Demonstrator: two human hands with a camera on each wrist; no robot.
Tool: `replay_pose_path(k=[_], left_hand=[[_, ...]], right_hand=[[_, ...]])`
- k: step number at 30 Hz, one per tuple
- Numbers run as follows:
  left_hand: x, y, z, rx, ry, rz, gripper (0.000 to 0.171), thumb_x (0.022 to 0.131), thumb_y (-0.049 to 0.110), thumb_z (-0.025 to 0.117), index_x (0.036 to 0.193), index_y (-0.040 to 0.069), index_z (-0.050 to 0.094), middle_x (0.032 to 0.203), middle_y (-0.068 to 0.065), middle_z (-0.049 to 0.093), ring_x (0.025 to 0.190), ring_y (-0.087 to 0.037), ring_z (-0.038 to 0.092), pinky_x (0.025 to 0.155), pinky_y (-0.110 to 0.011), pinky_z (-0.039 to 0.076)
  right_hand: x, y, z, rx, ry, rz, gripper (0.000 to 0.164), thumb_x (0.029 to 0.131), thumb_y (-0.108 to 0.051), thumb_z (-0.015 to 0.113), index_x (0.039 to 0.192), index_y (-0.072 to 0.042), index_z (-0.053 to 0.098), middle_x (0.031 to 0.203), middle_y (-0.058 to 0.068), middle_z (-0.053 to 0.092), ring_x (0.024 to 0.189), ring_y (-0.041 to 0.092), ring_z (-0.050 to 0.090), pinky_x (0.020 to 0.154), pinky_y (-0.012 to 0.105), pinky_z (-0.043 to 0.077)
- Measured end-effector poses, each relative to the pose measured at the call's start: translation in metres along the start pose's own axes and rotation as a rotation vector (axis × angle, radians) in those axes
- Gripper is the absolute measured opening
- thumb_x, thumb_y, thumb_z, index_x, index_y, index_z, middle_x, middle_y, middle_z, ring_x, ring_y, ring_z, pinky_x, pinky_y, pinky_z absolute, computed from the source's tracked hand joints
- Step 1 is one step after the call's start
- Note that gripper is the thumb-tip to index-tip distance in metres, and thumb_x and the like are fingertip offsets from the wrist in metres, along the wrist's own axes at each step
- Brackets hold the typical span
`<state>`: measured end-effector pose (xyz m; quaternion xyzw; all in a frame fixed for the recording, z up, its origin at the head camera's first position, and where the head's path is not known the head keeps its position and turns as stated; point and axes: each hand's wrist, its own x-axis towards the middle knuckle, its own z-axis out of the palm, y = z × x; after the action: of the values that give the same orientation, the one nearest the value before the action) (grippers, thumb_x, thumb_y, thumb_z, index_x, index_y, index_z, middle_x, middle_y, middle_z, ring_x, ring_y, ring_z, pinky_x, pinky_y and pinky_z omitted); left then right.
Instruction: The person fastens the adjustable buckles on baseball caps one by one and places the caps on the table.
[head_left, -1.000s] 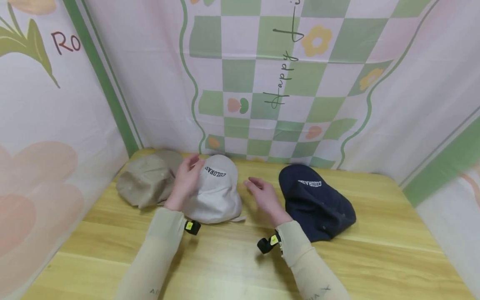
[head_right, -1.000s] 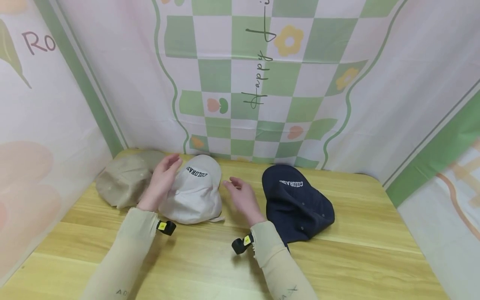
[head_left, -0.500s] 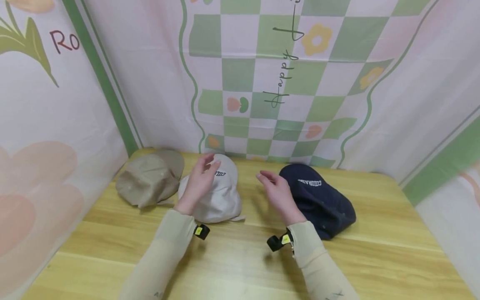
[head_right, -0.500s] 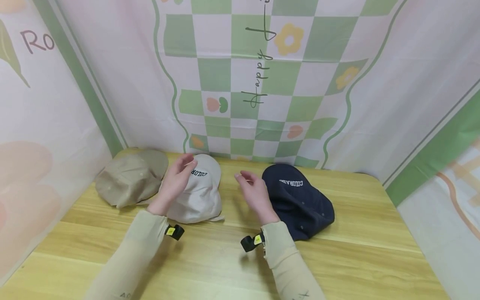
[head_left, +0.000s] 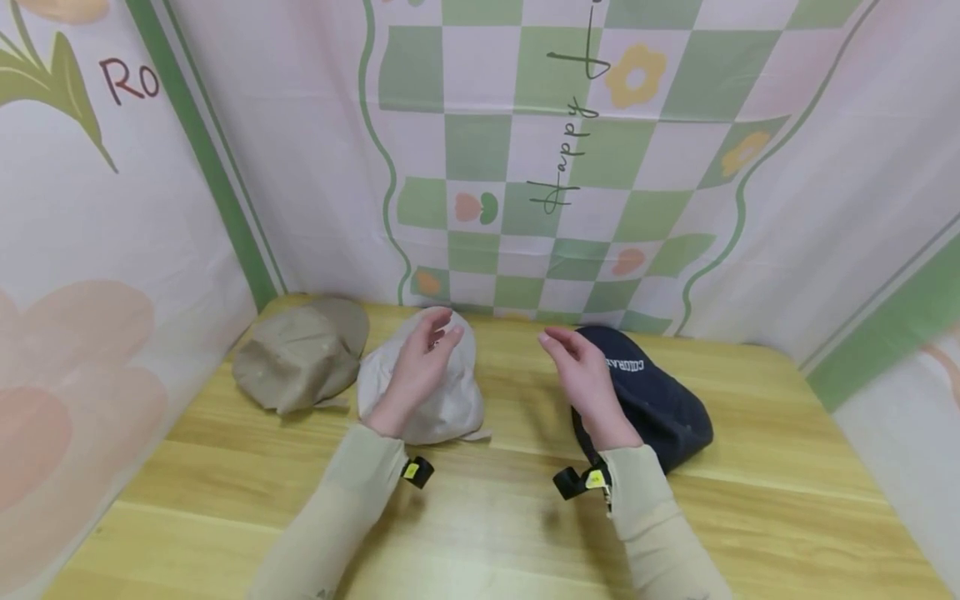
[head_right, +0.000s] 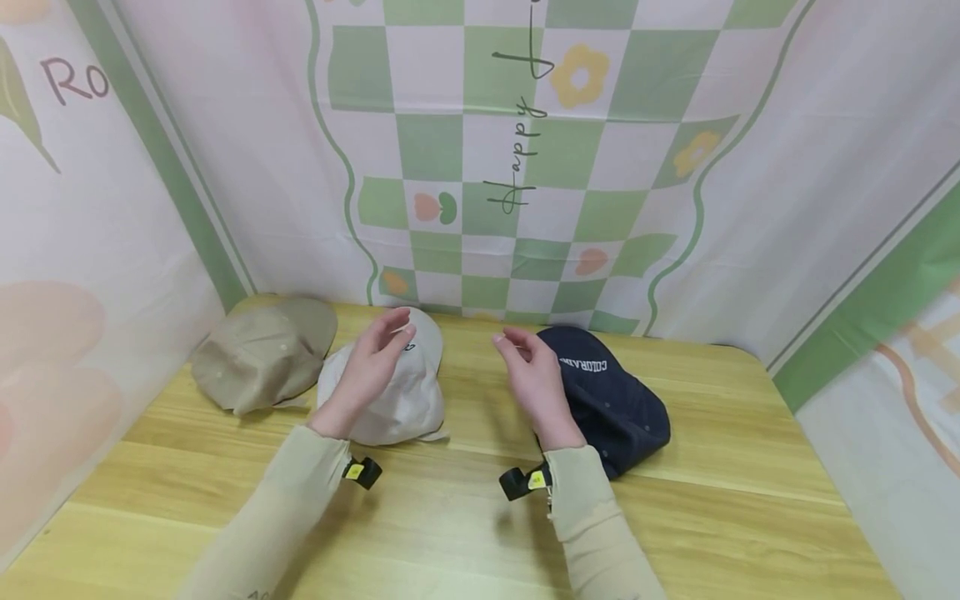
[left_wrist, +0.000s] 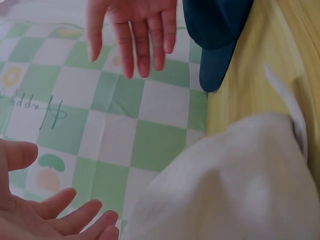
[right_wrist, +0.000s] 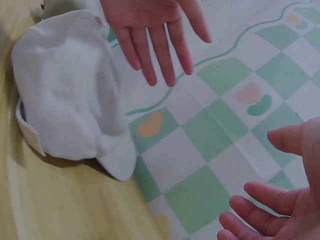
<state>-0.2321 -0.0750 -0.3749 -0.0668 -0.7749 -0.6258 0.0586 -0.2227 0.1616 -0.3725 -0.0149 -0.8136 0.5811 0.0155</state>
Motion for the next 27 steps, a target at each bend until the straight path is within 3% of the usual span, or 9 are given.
replay_pose_path(k=[15, 27], left_hand=[[-0.009, 0.003, 0.024, -0.131, -0.025, 0.047, 0.043, 0.104, 0.017, 0.059, 0.143, 0.001, 0.052, 0.145, -0.017, 0.053, 0.125, -0.032, 0.056, 0.106, -0.043, 0.046], [-0.018, -0.002, 0.041, -0.104, -0.113, 0.045, 0.044, 0.104, 0.019, 0.060, 0.144, 0.005, 0.051, 0.145, -0.016, 0.052, 0.121, -0.031, 0.058, 0.100, -0.042, 0.051]], right_hand=[[-0.003, -0.001, -0.038, -0.014, 0.067, -0.017, 0.062, 0.103, -0.050, 0.056, 0.147, -0.006, 0.052, 0.151, 0.011, 0.048, 0.138, 0.027, 0.043, 0.115, 0.045, 0.033], [-0.007, 0.002, -0.069, -0.026, 0.138, 0.006, 0.068, 0.103, -0.053, 0.053, 0.151, -0.006, 0.048, 0.154, 0.013, 0.044, 0.141, 0.031, 0.039, 0.115, 0.049, 0.031]])
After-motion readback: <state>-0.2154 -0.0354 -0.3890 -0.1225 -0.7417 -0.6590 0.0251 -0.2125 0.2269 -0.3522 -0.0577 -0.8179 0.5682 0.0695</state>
